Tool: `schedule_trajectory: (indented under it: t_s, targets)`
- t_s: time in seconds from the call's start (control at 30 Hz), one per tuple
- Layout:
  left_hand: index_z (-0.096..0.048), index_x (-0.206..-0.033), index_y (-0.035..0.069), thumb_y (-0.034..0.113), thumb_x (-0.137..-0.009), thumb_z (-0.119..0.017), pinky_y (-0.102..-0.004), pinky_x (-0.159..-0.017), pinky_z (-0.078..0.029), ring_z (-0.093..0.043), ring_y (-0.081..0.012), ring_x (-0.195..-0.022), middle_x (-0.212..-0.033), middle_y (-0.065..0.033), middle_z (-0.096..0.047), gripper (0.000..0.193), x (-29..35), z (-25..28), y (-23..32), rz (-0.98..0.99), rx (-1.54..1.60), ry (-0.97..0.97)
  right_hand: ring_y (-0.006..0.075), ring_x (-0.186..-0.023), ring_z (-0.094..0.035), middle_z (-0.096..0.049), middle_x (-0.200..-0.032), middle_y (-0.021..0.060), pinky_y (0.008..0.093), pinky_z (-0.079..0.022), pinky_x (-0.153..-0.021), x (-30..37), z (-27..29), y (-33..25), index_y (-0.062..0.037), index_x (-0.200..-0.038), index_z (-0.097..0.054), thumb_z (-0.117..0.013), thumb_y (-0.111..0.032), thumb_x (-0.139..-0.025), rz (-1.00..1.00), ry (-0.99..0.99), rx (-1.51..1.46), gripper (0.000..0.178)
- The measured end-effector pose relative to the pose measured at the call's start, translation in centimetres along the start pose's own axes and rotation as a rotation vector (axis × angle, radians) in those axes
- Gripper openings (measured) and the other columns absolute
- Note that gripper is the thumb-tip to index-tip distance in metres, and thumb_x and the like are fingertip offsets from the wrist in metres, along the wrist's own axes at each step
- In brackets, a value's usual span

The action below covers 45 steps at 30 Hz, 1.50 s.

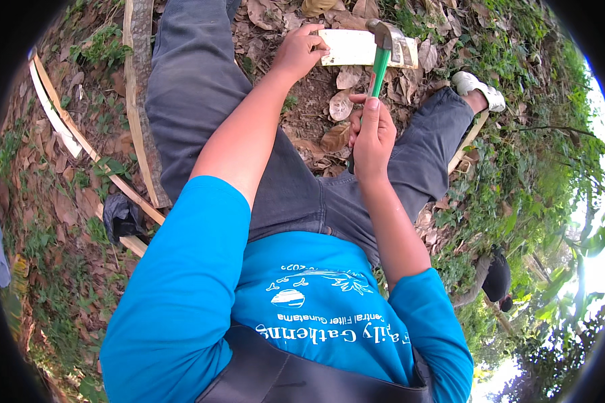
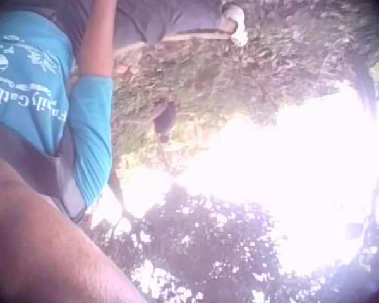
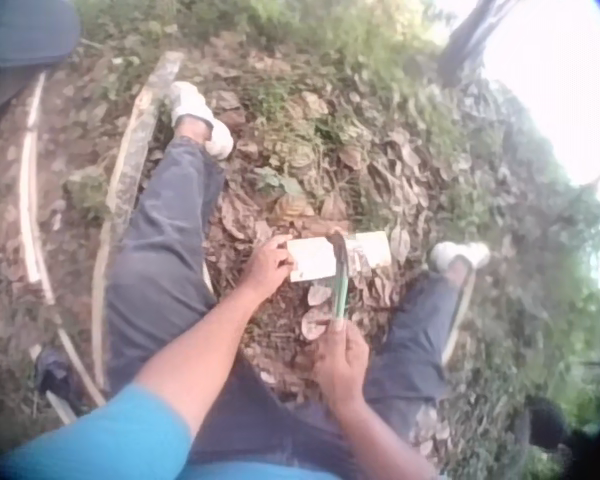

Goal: The person sits on the ground and uses a small hammer to chip away at a rectangular block of wood. They repeatedly strike the wood to shape it, occasionally pausing to inspect the surface or reposition the block. The task involves manual shaping of the wood using percussive force.

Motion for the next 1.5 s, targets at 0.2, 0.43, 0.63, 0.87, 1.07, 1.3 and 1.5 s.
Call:
schedule_trajectory:
  t_s: [0.2,0.43,0.63,0.87,1.07,1.3,1.5]
  targets:
    - [-0.075,-0.083,0.009,0.017,-0.082,-0.076,-0.0389,-0.102,-0.046,-0.055,-0.0258,-0.121,-0.132,0.0008,-0.062,0.008,-0.3,0.4,2.0,-0.080,-0.069,0.007,0.0028,-0.051,-0.039,-0.044,-0.067,-0.0034,0.0196,-0.034,-0.046,0.4,-0.5,-0.5,-0.0001,-0.108,-0.062,-0.041,-0.036,-0.109,0.041,-0.041,-0.009,0.041]
    - [-0.065,-0.123,0.016,0.020,-0.077,-0.080,-0.0452,-0.107,-0.041,-0.050,-0.0336,-0.125,-0.141,-0.0075,-0.055,0.048,1.2,0.6,2.8,-0.082,-0.098,0.064,0.0023,-0.055,-0.038,-0.044,-0.067,-0.0060,0.0199,-0.032,-0.049,0.5,0.9,6.3,-0.0023,-0.109,-0.066,-0.049,-0.034,-0.106,-0.249,-0.016,0.139,0.037]
    - [-0.027,-0.156,0.017,0.045,-0.063,-0.091,-0.0488,-0.106,-0.044,-0.051,-0.0379,-0.125,-0.139,-0.0160,-0.055,0.116,2.3,-2.2,-1.9,-0.026,-0.021,-0.020,0.0164,-0.064,-0.060,-0.065,-0.072,0.0106,0.0333,-0.047,-0.063,0.3,-0.8,4.9,0.0012,-0.105,-0.069,-0.066,-0.033,-0.096,0.046,-0.115,0.409,0.036]
    - [-0.036,-0.144,0.012,0.027,-0.066,-0.092,-0.0435,-0.096,-0.052,-0.065,-0.0330,-0.113,-0.119,-0.0166,-0.068,0.098,1.0,-1.6,0.0,0.121,0.061,-0.101,0.0241,-0.067,-0.065,-0.069,-0.078,0.0164,0.0348,-0.050,-0.066,-2.4,0.5,7.1,-0.0014,-0.109,-0.071,-0.069,-0.033,-0.092,-0.147,-0.095,0.721,0.036]
    - [-0.044,-0.140,0.011,0.029,-0.063,-0.094,-0.0438,-0.097,-0.051,-0.062,-0.0366,-0.115,-0.124,-0.0171,-0.064,0.094,0.9,-0.6,0.0,-0.066,0.055,0.024,0.0284,-0.062,-0.065,-0.067,-0.071,0.0166,0.0392,-0.049,-0.061,-0.8,-0.3,5.6,-0.0046,-0.105,-0.074,-0.071,-0.033,-0.089,0.103,-0.161,0.589,0.032]
    - [-0.046,-0.140,0.012,0.038,-0.060,-0.093,-0.0467,-0.103,-0.046,-0.056,-0.0368,-0.123,-0.131,-0.0158,-0.060,0.097,0.8,-0.8,-0.7,-0.079,-0.044,0.047,0.0226,-0.060,-0.062,-0.069,-0.074,0.0165,0.0361,-0.048,-0.060,-1.6,-0.4,5.8,-0.0045,-0.109,-0.073,-0.072,-0.033,-0.089,0.040,-0.105,0.562,0.034]
    - [-0.046,-0.141,0.018,0.040,-0.061,-0.093,-0.0472,-0.105,-0.045,-0.055,-0.0373,-0.124,-0.133,-0.0140,-0.059,0.095,1.0,-1.5,-1.6,0.108,-0.172,-0.011,0.0205,-0.075,-0.068,-0.072,-0.082,0.0134,0.0319,-0.051,-0.068,-2.0,0.0,6.6,-0.0026,-0.111,-0.073,-0.072,-0.034,-0.090,-0.095,-0.076,0.623,0.037]
Point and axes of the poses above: each hand's wrist, its own x-axis away from the middle knuckle, its own z-axis out of the back of the hand, y = z × x, the point moved 9 cm from there along -x, towards the middle knuckle
